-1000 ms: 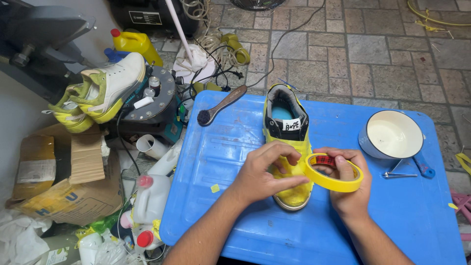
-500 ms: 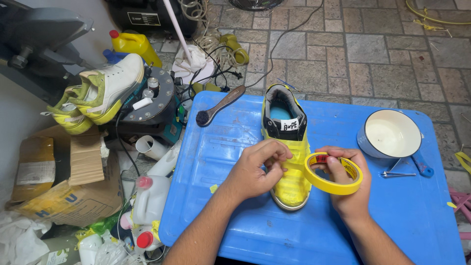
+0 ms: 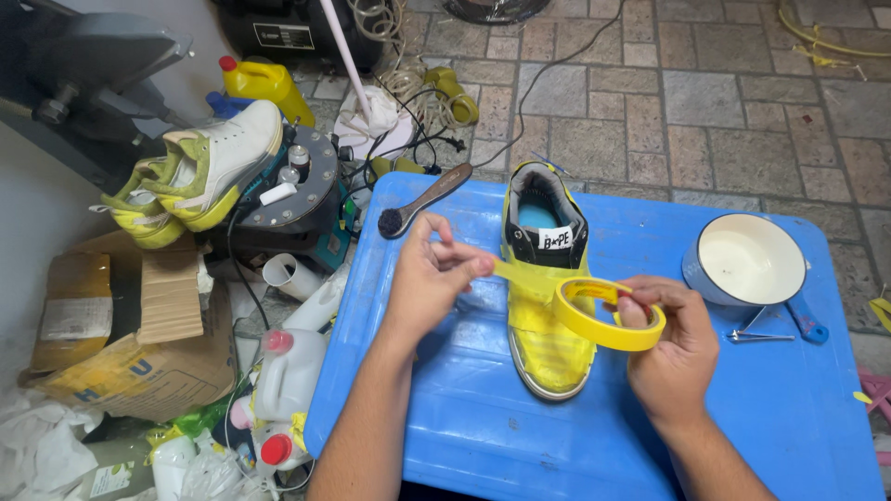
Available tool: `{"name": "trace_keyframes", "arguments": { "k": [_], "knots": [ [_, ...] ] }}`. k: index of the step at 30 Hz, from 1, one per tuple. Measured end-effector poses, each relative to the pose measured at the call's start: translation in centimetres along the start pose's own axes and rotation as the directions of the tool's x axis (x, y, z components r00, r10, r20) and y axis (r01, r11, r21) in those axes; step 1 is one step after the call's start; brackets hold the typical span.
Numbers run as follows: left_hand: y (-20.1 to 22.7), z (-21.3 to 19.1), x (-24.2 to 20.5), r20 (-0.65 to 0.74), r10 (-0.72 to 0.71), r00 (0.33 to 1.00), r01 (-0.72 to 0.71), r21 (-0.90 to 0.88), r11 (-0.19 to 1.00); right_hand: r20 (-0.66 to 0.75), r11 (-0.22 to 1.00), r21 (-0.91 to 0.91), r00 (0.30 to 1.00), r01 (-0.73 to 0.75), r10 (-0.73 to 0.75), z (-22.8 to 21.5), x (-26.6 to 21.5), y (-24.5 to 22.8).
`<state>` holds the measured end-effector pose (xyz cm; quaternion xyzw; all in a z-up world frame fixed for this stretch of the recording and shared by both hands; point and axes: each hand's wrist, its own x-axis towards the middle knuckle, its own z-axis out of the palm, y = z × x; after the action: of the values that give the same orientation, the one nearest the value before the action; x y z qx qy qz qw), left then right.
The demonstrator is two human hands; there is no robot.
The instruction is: The person wraps yellow masking tape around a black and yellow sneaker placed on a blue plastic table. They repeatedly tear strips of tape and apply them in overlapping horizontal layers across the upper part of the shoe, smoothing each strip with their fingers. The process continues until the shoe is almost entirely covered in tape.
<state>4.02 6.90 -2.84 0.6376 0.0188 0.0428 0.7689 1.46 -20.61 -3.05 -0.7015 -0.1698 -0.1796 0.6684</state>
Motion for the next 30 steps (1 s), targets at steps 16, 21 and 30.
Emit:
{"name": "trace_keyframes", "arguments": {
  "k": [16,21,30],
  "knots": [
    [-2.5,1.1,1.3,-0.174,-0.064,0.983,0.041,-0.132,0.99,0.189,0.995,0.017,0.978,-0.096,0.092,1.3,1.6,-0.4],
    [-3.3,0.8,1.7,-0.12,-0.074,0.99,0.049,-0.193,0.98,0.165,0.979,-0.2,0.986,0.043,-0.01,0.9,2.0,-1.0],
    [-4.4,1.2,1.9,-0.175,-0.029,0.984,-0.014,-0.239,0.971,0.156,0.971,-0.224,0.987,0.08,-0.045,1.9,1.5,-1.4]
  ]
}}
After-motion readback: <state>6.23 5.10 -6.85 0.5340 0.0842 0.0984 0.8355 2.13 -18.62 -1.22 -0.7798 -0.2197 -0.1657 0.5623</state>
